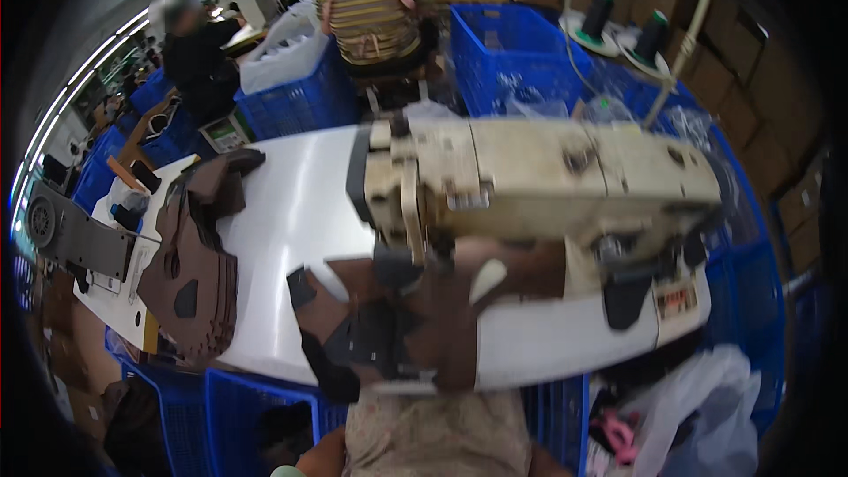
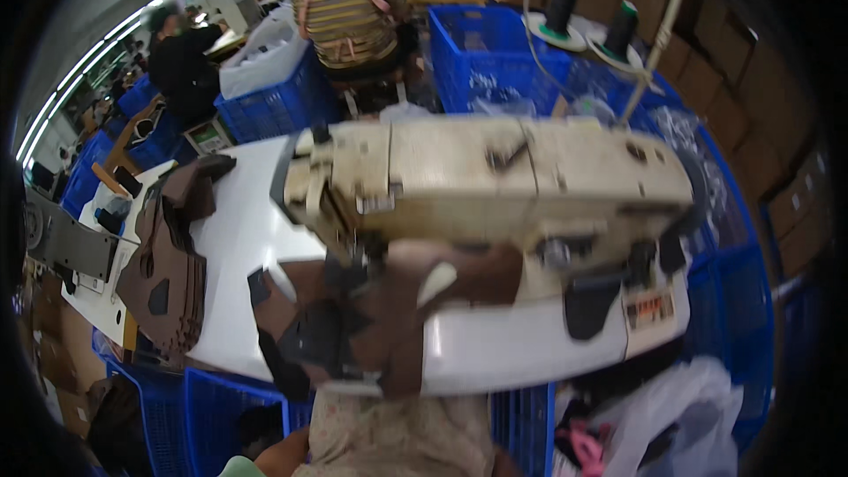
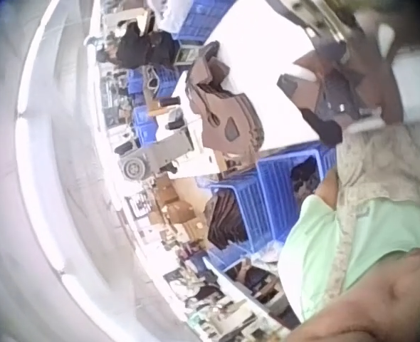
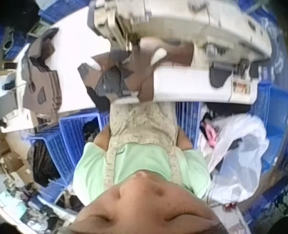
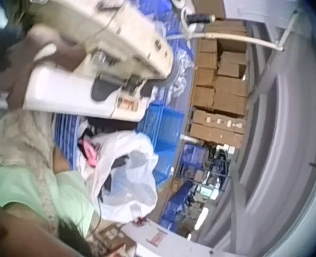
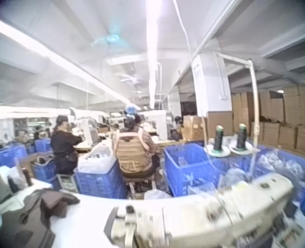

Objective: Threading a spool of black thread into an industrial sewing machine.

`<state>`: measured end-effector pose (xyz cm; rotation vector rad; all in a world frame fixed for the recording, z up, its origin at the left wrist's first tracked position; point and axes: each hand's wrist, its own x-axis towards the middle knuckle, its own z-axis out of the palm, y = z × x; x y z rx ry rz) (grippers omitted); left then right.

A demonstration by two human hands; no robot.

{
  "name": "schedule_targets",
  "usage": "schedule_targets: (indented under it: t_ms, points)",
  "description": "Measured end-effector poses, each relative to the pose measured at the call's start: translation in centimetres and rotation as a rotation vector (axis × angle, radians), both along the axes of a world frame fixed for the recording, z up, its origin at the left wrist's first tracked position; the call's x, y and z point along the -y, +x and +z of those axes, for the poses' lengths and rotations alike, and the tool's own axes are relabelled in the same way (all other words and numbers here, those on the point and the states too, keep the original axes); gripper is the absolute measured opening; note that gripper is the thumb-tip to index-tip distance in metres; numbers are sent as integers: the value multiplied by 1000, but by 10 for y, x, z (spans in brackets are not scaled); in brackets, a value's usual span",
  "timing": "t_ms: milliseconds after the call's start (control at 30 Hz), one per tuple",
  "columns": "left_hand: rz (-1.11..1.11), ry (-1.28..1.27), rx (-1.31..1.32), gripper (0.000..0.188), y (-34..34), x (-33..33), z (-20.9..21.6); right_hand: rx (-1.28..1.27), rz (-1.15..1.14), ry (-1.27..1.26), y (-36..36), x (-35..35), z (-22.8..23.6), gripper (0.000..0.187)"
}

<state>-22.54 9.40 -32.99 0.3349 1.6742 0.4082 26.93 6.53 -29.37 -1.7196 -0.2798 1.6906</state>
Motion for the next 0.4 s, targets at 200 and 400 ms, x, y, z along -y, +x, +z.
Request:
schedule_targets:
  t_ms: [200, 400]
  points:
    - [-44, 89, -30, 33, -33, 78, 20, 374, -40, -104, -4, 121, 9, 39]
    - [-340, 319, 60, 42, -39, 90, 118, 696, 355, 336, -25, 105, 116, 32]
